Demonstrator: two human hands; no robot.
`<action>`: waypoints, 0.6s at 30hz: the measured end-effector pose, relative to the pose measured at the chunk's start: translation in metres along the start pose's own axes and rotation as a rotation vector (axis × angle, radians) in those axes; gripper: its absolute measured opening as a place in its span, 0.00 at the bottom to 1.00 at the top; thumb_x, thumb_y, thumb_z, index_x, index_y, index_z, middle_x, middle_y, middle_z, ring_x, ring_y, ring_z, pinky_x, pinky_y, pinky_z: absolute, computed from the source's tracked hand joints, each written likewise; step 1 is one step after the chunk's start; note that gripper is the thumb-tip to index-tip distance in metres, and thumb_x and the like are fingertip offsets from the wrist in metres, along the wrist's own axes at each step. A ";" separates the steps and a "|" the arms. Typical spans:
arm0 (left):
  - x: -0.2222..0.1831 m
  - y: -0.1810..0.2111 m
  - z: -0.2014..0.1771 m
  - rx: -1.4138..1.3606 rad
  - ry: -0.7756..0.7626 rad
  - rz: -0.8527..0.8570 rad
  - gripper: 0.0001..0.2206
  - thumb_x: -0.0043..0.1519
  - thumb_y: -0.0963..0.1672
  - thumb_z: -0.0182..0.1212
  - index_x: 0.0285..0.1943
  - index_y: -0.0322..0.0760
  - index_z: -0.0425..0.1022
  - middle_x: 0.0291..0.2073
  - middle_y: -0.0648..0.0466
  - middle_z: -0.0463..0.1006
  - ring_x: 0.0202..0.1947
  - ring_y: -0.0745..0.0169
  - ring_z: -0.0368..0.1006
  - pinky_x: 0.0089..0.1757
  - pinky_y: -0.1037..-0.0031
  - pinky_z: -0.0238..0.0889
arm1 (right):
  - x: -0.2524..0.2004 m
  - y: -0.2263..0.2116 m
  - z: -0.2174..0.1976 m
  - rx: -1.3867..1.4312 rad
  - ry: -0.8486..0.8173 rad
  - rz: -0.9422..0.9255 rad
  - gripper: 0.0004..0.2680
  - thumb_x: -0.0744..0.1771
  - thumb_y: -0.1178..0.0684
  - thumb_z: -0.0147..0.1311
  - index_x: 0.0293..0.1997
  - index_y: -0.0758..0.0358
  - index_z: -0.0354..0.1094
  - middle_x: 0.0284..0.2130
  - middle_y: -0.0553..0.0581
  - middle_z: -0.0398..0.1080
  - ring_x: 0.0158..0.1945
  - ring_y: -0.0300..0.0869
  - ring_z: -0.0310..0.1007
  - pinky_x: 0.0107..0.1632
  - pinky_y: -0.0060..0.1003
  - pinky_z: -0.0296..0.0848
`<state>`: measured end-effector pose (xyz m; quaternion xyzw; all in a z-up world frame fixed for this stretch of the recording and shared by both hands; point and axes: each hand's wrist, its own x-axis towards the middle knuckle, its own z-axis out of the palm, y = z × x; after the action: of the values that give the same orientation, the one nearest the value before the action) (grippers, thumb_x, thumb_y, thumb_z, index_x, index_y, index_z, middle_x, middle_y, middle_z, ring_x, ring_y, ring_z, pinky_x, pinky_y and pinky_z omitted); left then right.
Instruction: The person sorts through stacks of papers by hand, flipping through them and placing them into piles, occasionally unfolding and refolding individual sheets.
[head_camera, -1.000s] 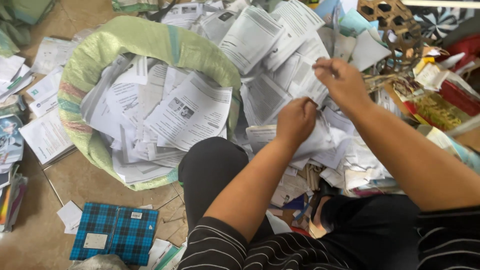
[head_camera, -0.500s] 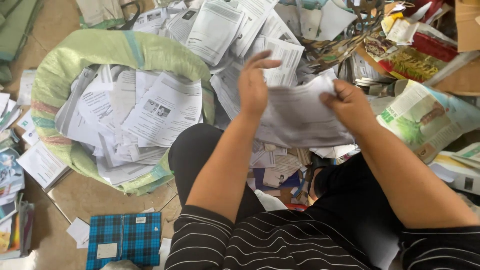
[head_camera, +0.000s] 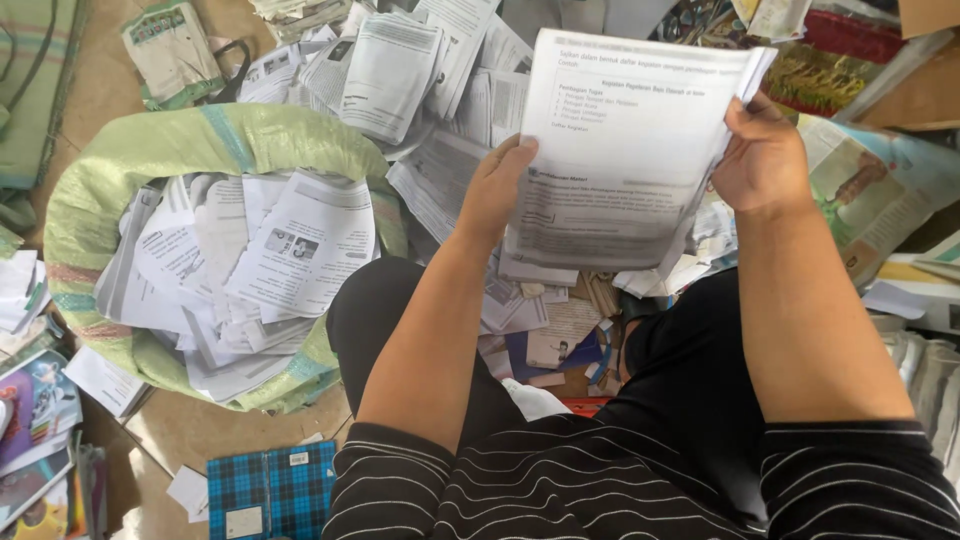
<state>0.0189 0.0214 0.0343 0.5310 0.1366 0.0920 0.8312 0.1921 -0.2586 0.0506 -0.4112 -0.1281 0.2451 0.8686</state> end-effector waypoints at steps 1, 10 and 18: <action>0.003 -0.006 0.001 -0.108 -0.077 0.011 0.20 0.70 0.45 0.51 0.66 0.23 0.71 0.58 0.43 0.77 0.61 0.54 0.70 0.60 0.68 0.58 | 0.006 0.003 -0.014 -0.040 0.036 -0.017 0.14 0.70 0.63 0.52 0.64 0.70 0.67 0.57 0.60 0.74 0.63 0.48 0.73 0.72 0.44 0.68; 0.025 -0.062 0.010 -0.097 0.031 -0.195 0.22 0.69 0.47 0.55 0.69 0.30 0.66 0.45 0.49 0.80 0.38 0.64 0.74 0.38 0.71 0.70 | -0.004 0.055 0.018 -0.929 0.208 -0.067 0.17 0.67 0.56 0.61 0.62 0.67 0.63 0.51 0.62 0.72 0.51 0.46 0.73 0.52 0.40 0.77; 0.017 -0.080 0.008 -0.107 0.005 -0.235 0.22 0.67 0.48 0.60 0.66 0.29 0.72 0.45 0.51 0.80 0.41 0.64 0.75 0.39 0.69 0.72 | -0.022 0.099 0.068 -0.993 -0.113 0.125 0.22 0.64 0.48 0.68 0.59 0.69 0.63 0.51 0.62 0.72 0.52 0.45 0.75 0.51 0.41 0.76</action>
<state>0.0388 -0.0140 -0.0374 0.4659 0.1949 0.0027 0.8631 0.1127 -0.1725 0.0163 -0.7676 -0.2512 0.2283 0.5436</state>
